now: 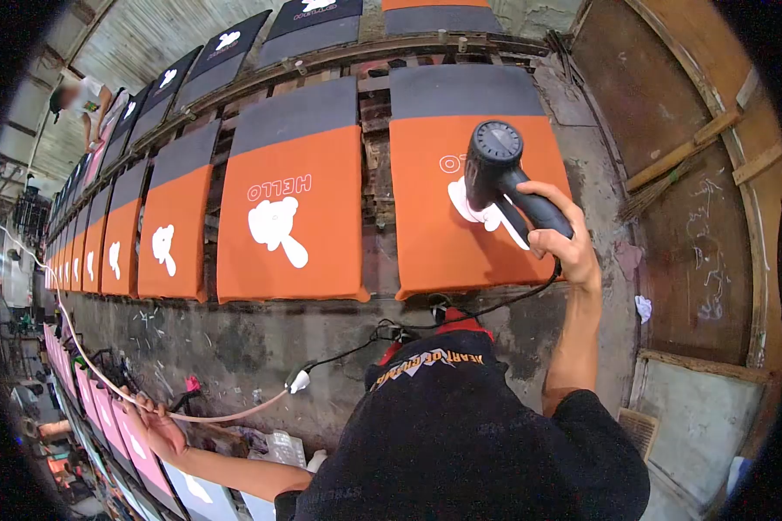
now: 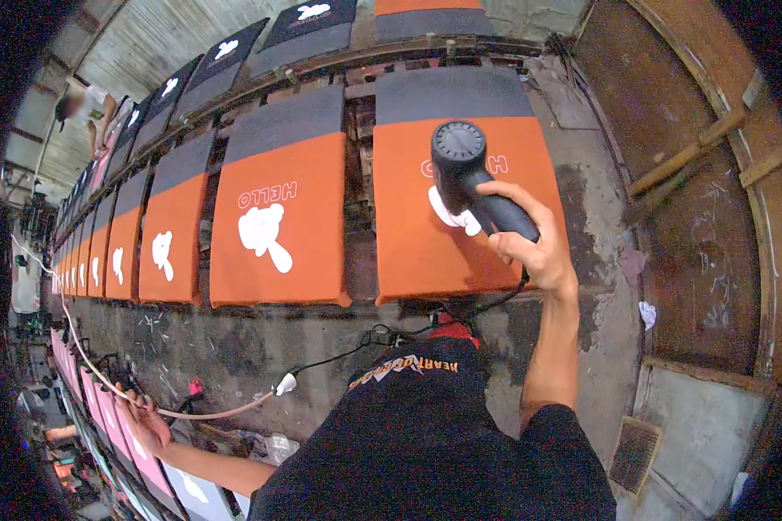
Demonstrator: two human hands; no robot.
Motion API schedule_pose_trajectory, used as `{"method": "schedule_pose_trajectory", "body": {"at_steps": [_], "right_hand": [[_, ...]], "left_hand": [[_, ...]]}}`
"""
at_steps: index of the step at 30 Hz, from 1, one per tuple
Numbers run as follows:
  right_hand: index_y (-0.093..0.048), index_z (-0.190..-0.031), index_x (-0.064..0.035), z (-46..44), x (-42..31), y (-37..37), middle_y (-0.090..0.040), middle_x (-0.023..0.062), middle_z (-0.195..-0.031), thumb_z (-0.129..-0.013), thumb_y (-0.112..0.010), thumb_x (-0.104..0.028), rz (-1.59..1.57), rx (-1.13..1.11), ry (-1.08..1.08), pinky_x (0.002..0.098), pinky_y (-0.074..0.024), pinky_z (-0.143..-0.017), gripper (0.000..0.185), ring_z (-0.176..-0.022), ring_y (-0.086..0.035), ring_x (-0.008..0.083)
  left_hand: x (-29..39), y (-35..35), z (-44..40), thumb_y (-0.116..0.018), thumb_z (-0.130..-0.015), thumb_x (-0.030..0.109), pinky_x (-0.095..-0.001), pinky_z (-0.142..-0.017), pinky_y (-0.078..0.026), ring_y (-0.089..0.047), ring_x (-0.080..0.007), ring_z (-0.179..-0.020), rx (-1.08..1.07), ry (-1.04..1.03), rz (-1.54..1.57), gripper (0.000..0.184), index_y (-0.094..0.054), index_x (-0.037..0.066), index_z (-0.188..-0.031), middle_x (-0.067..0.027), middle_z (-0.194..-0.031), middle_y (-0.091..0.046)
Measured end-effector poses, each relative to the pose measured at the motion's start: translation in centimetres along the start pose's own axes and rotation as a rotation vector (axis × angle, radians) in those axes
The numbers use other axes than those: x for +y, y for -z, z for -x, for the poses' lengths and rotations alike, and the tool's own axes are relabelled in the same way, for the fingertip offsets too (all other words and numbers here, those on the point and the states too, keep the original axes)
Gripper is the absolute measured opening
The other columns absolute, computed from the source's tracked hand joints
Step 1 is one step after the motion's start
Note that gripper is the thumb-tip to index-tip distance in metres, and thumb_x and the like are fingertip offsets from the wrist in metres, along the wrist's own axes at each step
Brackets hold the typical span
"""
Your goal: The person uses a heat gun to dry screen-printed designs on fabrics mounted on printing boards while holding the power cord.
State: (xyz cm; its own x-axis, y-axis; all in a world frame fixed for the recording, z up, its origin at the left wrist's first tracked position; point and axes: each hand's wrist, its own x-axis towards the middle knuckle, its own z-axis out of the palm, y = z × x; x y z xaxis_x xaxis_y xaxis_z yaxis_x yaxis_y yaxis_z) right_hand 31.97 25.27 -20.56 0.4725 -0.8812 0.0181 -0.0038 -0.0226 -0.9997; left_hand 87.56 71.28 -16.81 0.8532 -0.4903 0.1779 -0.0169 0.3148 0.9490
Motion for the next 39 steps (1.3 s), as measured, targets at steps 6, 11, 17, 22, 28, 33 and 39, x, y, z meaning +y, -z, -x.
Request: {"method": "schedule_pose_trajectory", "body": {"at_steps": [6, 11, 17, 22, 28, 33, 39], "right_hand": [[-0.062, -0.132, -0.0051, 0.7, 0.2, 1.0, -0.057, 0.0025, -0.080, -0.073, -0.066, -0.012, -0.075, -0.066, -0.052, 0.0244, -0.0407, -0.054, 0.059, -0.062, -0.052, 0.0075], [-0.061, -0.132, -0.0041, -1.6, 1.0, -0.4, -0.058, 0.0013, -0.078, -0.075, -0.066, -0.011, -0.007, -0.005, 0.054, 0.0239, -0.0408, -0.054, 0.058, -0.060, -0.052, 0.0071], [-0.061, -0.134, -0.0040, -3.6, 1.4, -0.2, -0.059, 0.0014, -0.077, -0.076, -0.066, -0.012, -0.119, -0.106, 0.035, 0.0231, -0.0415, -0.052, 0.058, -0.057, -0.052, 0.0067], [-0.061, -0.133, -0.0041, -4.1, 1.7, 0.0, -0.058, 0.0004, -0.077, -0.077, -0.066, -0.011, 0.001, 0.018, 0.099, 0.0229, -0.0426, -0.053, 0.057, -0.058, -0.053, 0.0064], [-0.062, -0.132, -0.0035, -2.3, 1.0, 2.2, -0.058, 0.0008, -0.076, -0.076, -0.064, -0.012, 0.052, 0.112, 0.074, 0.0229, -0.0434, -0.052, 0.057, -0.057, -0.054, 0.0068], [-0.062, -0.132, -0.0045, -0.8, 0.2, 3.3, -0.057, 0.0012, -0.078, -0.075, -0.065, -0.014, 0.008, 0.076, 0.009, 0.0226, -0.0440, -0.053, 0.057, -0.059, -0.054, 0.0063], [-0.061, -0.134, -0.0039, -1.3, 1.1, 2.4, -0.057, 0.0016, -0.077, -0.076, -0.066, -0.014, 0.050, 0.137, 0.080, 0.0227, -0.0434, -0.054, 0.059, -0.058, -0.053, 0.0063]], "left_hand": [[-0.1, -0.4, -0.4, -0.052, -0.108, 0.028, -0.0226, -0.069, -0.045, -0.052, -0.0075, -0.082, 0.021, 0.018, 0.018, 0.047, -0.043, 0.007, -0.150, -0.0020, -0.101, -0.060], [-0.2, -2.4, 0.1, -0.053, -0.108, 0.026, -0.0217, -0.064, -0.045, -0.051, -0.0073, -0.078, 0.141, -0.002, 0.003, 0.045, -0.042, 0.007, -0.148, -0.0028, -0.098, -0.058], [0.0, -1.5, 0.9, -0.052, -0.108, 0.029, -0.0227, -0.071, -0.044, -0.050, -0.0090, -0.082, 0.114, 0.000, -0.028, 0.046, -0.046, 0.006, -0.147, -0.0019, -0.099, -0.058], [0.5, -2.1, 1.5, -0.052, -0.109, 0.030, -0.0227, -0.070, -0.044, -0.050, -0.0086, -0.081, 0.157, -0.004, -0.031, 0.044, -0.047, 0.006, -0.146, -0.0012, -0.099, -0.057], [0.4, -0.7, 0.9, -0.051, -0.109, 0.029, -0.0239, -0.069, -0.045, -0.051, -0.0087, -0.082, 0.079, 0.018, 0.012, 0.043, -0.047, 0.007, -0.145, -0.0012, -0.099, -0.058], [0.1, -1.3, 0.0, -0.051, -0.109, 0.028, -0.0237, -0.069, -0.046, -0.052, -0.0087, -0.082, 0.073, 0.009, 0.021, 0.043, -0.046, 0.007, -0.146, -0.0022, -0.100, -0.058], [-0.4, -1.9, -0.9, -0.051, -0.109, 0.028, -0.0232, -0.068, -0.047, -0.053, -0.0093, -0.082, 0.038, 0.007, 0.045, 0.045, -0.045, 0.005, -0.147, -0.0033, -0.100, -0.059]]}}
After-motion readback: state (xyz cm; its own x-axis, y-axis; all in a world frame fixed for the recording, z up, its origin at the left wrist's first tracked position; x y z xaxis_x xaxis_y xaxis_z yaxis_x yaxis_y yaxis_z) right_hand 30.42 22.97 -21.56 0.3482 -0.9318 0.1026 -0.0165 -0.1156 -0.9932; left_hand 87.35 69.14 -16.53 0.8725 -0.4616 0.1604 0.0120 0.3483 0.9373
